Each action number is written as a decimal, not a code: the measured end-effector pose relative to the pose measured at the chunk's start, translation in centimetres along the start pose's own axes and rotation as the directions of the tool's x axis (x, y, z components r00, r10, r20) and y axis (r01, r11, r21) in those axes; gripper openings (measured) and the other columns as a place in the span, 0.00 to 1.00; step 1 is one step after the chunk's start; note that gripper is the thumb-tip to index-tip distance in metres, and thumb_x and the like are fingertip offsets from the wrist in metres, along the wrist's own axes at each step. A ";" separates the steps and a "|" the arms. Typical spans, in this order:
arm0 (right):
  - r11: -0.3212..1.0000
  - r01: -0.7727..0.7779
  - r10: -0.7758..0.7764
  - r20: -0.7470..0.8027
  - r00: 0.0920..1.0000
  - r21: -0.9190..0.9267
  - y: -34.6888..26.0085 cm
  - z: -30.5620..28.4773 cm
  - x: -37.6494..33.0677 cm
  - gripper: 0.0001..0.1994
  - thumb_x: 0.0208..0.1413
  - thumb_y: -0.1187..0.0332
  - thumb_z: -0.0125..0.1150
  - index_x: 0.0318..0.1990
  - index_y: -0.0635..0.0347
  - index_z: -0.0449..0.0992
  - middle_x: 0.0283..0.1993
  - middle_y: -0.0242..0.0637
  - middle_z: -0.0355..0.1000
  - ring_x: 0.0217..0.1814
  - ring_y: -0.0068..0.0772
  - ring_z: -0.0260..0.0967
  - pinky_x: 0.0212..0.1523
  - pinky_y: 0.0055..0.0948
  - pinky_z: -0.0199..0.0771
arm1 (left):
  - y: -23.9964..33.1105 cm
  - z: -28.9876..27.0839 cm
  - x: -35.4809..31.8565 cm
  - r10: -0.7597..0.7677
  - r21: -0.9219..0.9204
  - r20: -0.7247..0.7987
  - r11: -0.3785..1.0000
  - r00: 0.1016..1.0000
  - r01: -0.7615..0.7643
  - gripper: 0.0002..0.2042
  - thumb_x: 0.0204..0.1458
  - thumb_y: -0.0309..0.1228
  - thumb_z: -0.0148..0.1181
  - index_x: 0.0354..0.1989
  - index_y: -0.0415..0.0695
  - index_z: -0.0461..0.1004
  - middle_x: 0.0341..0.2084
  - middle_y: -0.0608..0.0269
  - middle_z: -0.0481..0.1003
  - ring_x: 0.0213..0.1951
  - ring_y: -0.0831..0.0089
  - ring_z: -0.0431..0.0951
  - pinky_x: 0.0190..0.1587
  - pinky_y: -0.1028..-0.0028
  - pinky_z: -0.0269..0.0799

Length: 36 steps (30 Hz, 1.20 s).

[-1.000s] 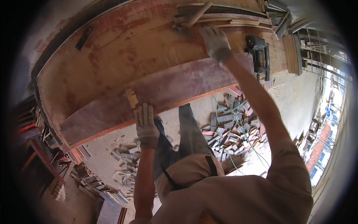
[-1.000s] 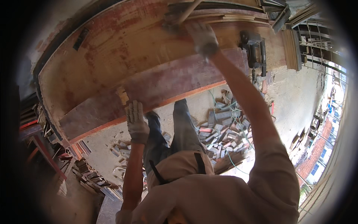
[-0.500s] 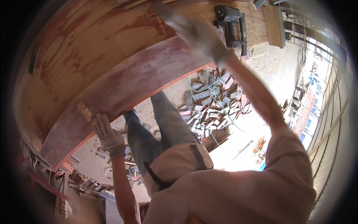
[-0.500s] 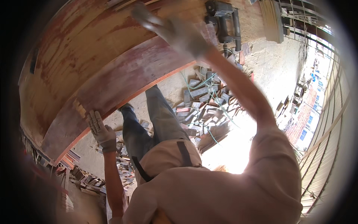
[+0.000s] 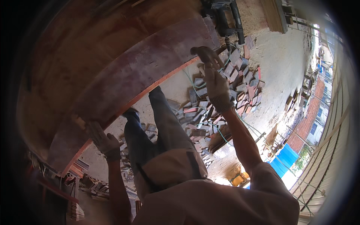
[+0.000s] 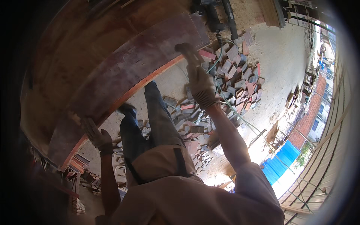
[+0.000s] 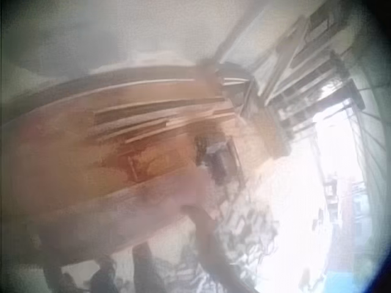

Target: The person assembles wooden frames by placing rectangular pieces on a workbench, aligning them, and securing them with a nail gun. They repeatedly pick up pieces, position them, and fasten them in place.

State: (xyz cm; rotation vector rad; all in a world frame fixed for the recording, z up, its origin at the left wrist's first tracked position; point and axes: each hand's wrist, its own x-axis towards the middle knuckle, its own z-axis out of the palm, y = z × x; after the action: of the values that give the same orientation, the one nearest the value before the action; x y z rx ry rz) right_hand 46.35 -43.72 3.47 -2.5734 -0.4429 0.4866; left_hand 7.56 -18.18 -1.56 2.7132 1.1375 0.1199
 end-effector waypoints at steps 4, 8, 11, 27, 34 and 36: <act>0.910 0.384 -0.410 -0.217 0.886 -0.155 -0.5 -0.4 -0.4 0.17 0.74 0.56 0.50 0.45 0.63 0.76 0.30 0.51 0.78 0.30 0.54 0.79 0.28 0.45 0.77 | 0.2 -0.1 0.2 0.027 0.011 -0.037 1.000 0.999 -0.026 0.44 0.41 0.12 0.52 0.75 0.39 0.57 0.74 0.45 0.58 0.74 0.43 0.58 0.76 0.47 0.54; 0.996 -0.075 0.080 0.105 0.991 -0.052 -1.7 0.2 -1.3 0.19 0.74 0.55 0.49 0.48 0.64 0.77 0.28 0.43 0.79 0.28 0.44 0.79 0.30 0.39 0.77 | 0.1 -0.3 0.4 0.075 0.004 -0.084 0.997 0.994 -0.075 0.42 0.42 0.12 0.51 0.75 0.38 0.57 0.74 0.45 0.58 0.73 0.44 0.60 0.75 0.46 0.56; 0.954 -0.027 0.079 -0.163 0.983 0.300 -1.9 0.6 -1.6 0.22 0.73 0.52 0.49 0.38 0.64 0.77 0.24 0.37 0.72 0.22 0.27 0.64 0.25 0.34 0.65 | -0.1 -0.3 0.3 0.067 -0.045 -0.103 0.996 0.992 -0.072 0.41 0.44 0.13 0.52 0.74 0.38 0.57 0.74 0.45 0.58 0.74 0.45 0.60 0.74 0.46 0.57; 0.994 -0.102 0.106 -0.150 0.983 0.030 0.7 7.7 -3.1 0.36 0.69 0.36 0.49 0.27 0.66 0.78 0.22 0.34 0.72 0.24 0.26 0.65 0.27 0.35 0.67 | -2.7 0.2 -1.5 0.024 -0.168 -0.077 0.985 0.997 -0.037 0.34 0.51 0.21 0.55 0.72 0.40 0.64 0.73 0.48 0.62 0.75 0.46 0.58 0.77 0.45 0.50; 0.998 0.000 -0.004 0.075 0.997 0.060 -7.4 16.0 -12.5 0.28 0.70 0.45 0.53 0.34 0.67 0.79 0.29 0.49 0.79 0.32 0.53 0.78 0.37 0.47 0.74 | -9.6 0.2 -3.8 0.017 -0.151 -0.095 0.988 0.995 -0.031 0.34 0.55 0.22 0.51 0.76 0.48 0.60 0.76 0.59 0.58 0.77 0.59 0.55 0.78 0.49 0.45; 0.999 0.014 -0.017 0.100 0.995 0.034 -9.5 18.1 -15.8 0.27 0.70 0.46 0.53 0.33 0.65 0.79 0.27 0.43 0.75 0.30 0.43 0.73 0.34 0.42 0.72 | -12.0 -0.1 -5.0 -0.017 -0.128 -0.040 0.992 0.999 0.012 0.34 0.56 0.23 0.50 0.76 0.50 0.59 0.77 0.60 0.57 0.78 0.61 0.54 0.79 0.50 0.44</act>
State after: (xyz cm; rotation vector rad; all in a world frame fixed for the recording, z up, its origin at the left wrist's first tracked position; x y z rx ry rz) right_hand 22.85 -34.81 -2.52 -2.5193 -0.4847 0.6149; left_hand -4.36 -13.53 -4.03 2.6009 1.1203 0.2382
